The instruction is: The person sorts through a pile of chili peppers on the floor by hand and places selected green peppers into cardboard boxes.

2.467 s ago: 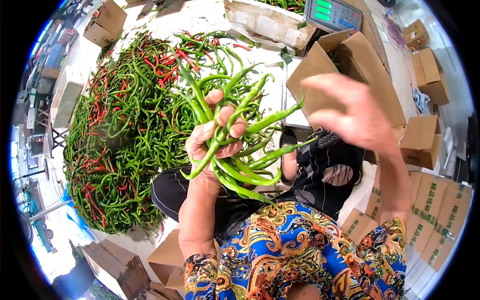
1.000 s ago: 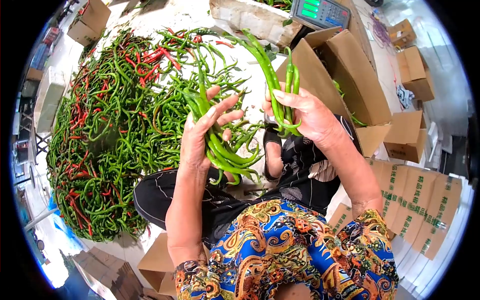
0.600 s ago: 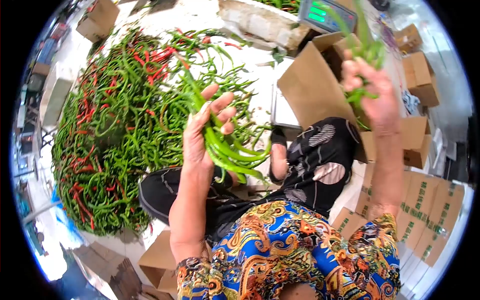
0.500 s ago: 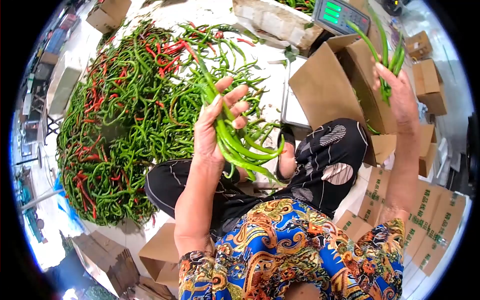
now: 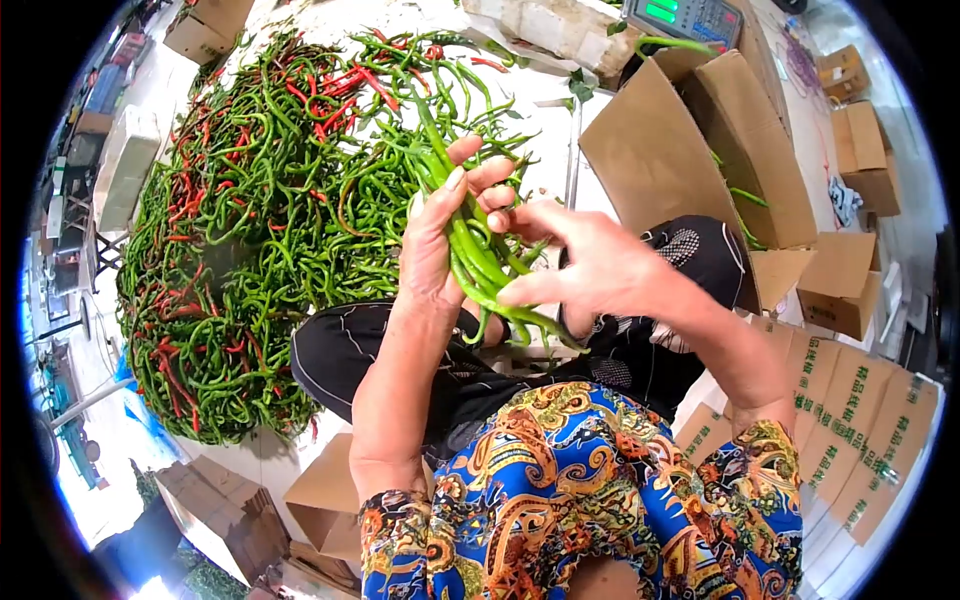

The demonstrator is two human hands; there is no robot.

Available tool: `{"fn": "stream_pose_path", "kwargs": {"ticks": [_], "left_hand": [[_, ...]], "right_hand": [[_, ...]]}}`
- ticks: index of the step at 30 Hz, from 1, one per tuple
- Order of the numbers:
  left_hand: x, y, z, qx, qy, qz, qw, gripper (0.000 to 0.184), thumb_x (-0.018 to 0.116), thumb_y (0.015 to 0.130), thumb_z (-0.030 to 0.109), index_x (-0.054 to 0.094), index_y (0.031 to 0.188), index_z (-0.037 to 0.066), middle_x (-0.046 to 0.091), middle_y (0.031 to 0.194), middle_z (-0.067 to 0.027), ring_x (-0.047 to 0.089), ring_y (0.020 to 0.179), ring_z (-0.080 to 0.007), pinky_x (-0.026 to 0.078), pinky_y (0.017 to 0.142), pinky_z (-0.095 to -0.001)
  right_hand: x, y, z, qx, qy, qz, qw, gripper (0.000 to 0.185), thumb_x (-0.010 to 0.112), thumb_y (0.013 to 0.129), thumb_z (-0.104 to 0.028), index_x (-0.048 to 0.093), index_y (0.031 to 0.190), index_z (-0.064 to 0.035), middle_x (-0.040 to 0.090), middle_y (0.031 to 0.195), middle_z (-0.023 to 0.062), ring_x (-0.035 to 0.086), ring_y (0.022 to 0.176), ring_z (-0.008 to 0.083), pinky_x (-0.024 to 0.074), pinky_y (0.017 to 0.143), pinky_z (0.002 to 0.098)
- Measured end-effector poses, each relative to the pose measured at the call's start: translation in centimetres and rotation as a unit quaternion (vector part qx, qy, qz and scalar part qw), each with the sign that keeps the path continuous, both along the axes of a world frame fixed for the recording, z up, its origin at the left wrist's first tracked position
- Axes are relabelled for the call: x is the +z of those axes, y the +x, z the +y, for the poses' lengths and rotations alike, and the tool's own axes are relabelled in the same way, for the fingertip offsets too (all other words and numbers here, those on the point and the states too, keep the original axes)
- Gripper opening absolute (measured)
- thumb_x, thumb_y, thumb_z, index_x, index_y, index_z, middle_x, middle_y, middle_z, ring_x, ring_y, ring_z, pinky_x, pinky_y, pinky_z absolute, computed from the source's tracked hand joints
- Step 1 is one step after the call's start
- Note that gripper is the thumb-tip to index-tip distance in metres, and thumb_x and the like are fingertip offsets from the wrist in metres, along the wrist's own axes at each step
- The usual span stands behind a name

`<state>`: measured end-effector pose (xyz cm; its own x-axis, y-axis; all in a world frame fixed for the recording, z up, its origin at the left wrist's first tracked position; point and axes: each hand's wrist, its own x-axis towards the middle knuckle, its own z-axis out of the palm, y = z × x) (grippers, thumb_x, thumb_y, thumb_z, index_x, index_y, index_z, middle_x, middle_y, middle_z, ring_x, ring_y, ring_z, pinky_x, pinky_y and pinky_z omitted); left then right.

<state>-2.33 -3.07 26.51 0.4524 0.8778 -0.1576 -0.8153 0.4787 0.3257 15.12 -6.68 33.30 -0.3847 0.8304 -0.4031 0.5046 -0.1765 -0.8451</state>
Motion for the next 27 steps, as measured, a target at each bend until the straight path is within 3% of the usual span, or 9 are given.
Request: {"fn": "stream_pose_path", "kwargs": {"ticks": [2, 5, 8, 11, 13, 16, 19, 21, 27], "left_hand": [[-0.6, 0.0, -0.1, 0.029, 0.002, 0.079, 0.996, 0.046, 0.060, 0.092, 0.015, 0.042, 0.132, 0.000, 0.063, 0.104, -0.0166, 0.065, 0.084, -0.0194, 0.056, 0.065, -0.0280], [-0.6, 0.3, -0.4, 0.075, 0.006, 0.231, 0.970, 0.042, 0.061, 0.092, 0.014, 0.045, 0.126, -0.003, 0.063, 0.101, -0.0154, 0.065, 0.082, -0.0173, 0.056, 0.068, -0.0261], [-1.3, 1.0, -0.5, 0.098, -0.012, 0.307, 0.947, 0.038, 0.065, 0.091, 0.021, 0.050, 0.117, -0.001, 0.062, 0.098, -0.0111, 0.063, 0.081, -0.0144, 0.055, 0.071, -0.0264], [-1.4, 0.6, -0.2, 0.061, -0.025, 0.233, 0.970, 0.038, 0.061, 0.093, 0.024, 0.051, 0.121, 0.001, 0.063, 0.107, -0.0121, 0.061, 0.095, -0.0176, 0.052, 0.083, -0.0305], [-1.7, 0.5, 0.1, 0.028, -0.013, 0.147, 0.989, 0.044, 0.061, 0.093, 0.025, 0.050, 0.128, 0.000, 0.061, 0.116, -0.0167, 0.060, 0.105, -0.0239, 0.048, 0.096, -0.0377], [-1.2, -0.1, 0.3, -0.021, 0.028, 0.228, 0.973, 0.042, 0.061, 0.092, 0.018, 0.050, 0.127, -0.002, 0.062, 0.115, -0.0129, 0.060, 0.103, -0.0211, 0.047, 0.093, -0.0360], [-0.4, -0.4, 0.3, -0.061, 0.049, 0.286, 0.955, 0.046, 0.067, 0.086, 0.010, 0.052, 0.128, -0.002, 0.064, 0.110, -0.0081, 0.061, 0.091, -0.0134, 0.049, 0.073, -0.0235], [-0.5, -0.7, 0.6, -0.104, 0.101, 0.320, 0.936, 0.053, 0.072, 0.082, 0.011, 0.053, 0.129, -0.002, 0.065, 0.108, -0.0106, 0.063, 0.095, -0.0167, 0.050, 0.082, -0.0286], [0.1, -0.4, 0.5, -0.130, 0.171, 0.385, 0.897, 0.045, 0.073, 0.081, 0.010, 0.056, 0.121, -0.002, 0.067, 0.099, -0.0102, 0.062, 0.077, -0.0145, 0.051, 0.069, -0.0259]], "right_hand": [[-1.5, -1.7, 0.0, -0.005, -0.058, 0.026, 0.998, 0.090, 0.081, 0.063, -0.052, 0.049, 0.126, 0.0038, 0.059, 0.119, 0.0227, 0.060, 0.111, 0.0304, 0.0458, 0.097, 0.0374], [-4.1, -3.2, -0.4, -0.034, 0.058, -0.019, 0.998, 0.098, 0.082, 0.062, -0.049, 0.040, 0.130, 0.0063, 0.062, 0.109, 0.0207, 0.061, 0.102, 0.0272, 0.0469, 0.091, 0.0353], [-4.4, -3.4, 0.3, -0.043, -0.053, 0.019, 0.997, 0.090, 0.080, 0.065, -0.039, 0.037, 0.131, 0.0064, 0.062, 0.106, 0.0208, 0.062, 0.096, 0.0265, 0.0480, 0.088, 0.0348], [-7.1, -3.1, -0.4, -0.093, -0.140, 0.245, 0.955, 0.054, 0.063, 0.079, -0.015, 0.041, 0.125, 0.0029, 0.060, 0.094, 0.0112, 0.062, 0.084, 0.0180, 0.0495, 0.079, 0.0338], [-7.3, -2.2, -0.4, -0.108, -0.149, 0.318, 0.930, 0.044, 0.059, 0.080, -0.014, 0.046, 0.120, 0.0007, 0.058, 0.092, 0.0071, 0.059, 0.081, 0.0149, 0.0489, 0.075, 0.0307], [-6.4, -1.1, -0.3, -0.178, -0.198, 0.396, 0.879, 0.033, 0.063, 0.085, -0.020, 0.053, 0.112, -0.0037, 0.057, 0.088, 0.0028, 0.054, 0.074, 0.0106, 0.0480, 0.069, 0.0276], [-6.4, 0.4, 0.0, -0.204, -0.257, 0.453, 0.829, 0.028, 0.064, 0.087, -0.014, 0.055, 0.110, -0.0020, 0.054, 0.077, 0.0016, 0.051, 0.060, 0.0095, 0.0455, 0.056, 0.0227], [-6.3, 0.6, -0.2, -0.228, -0.251, 0.445, 0.829, 0.028, 0.064, 0.087, -0.013, 0.055, 0.111, -0.0005, 0.057, 0.077, 0.0029, 0.053, 0.061, 0.0095, 0.0483, 0.056, 0.0226], [-5.8, 1.6, -0.7, -0.224, -0.274, 0.441, 0.825, 0.038, 0.065, 0.081, -0.009, 0.057, 0.116, 0.0028, 0.065, 0.098, 0.0133, 0.066, 0.084, 0.0160, 0.0568, 0.073, 0.0260]]}}
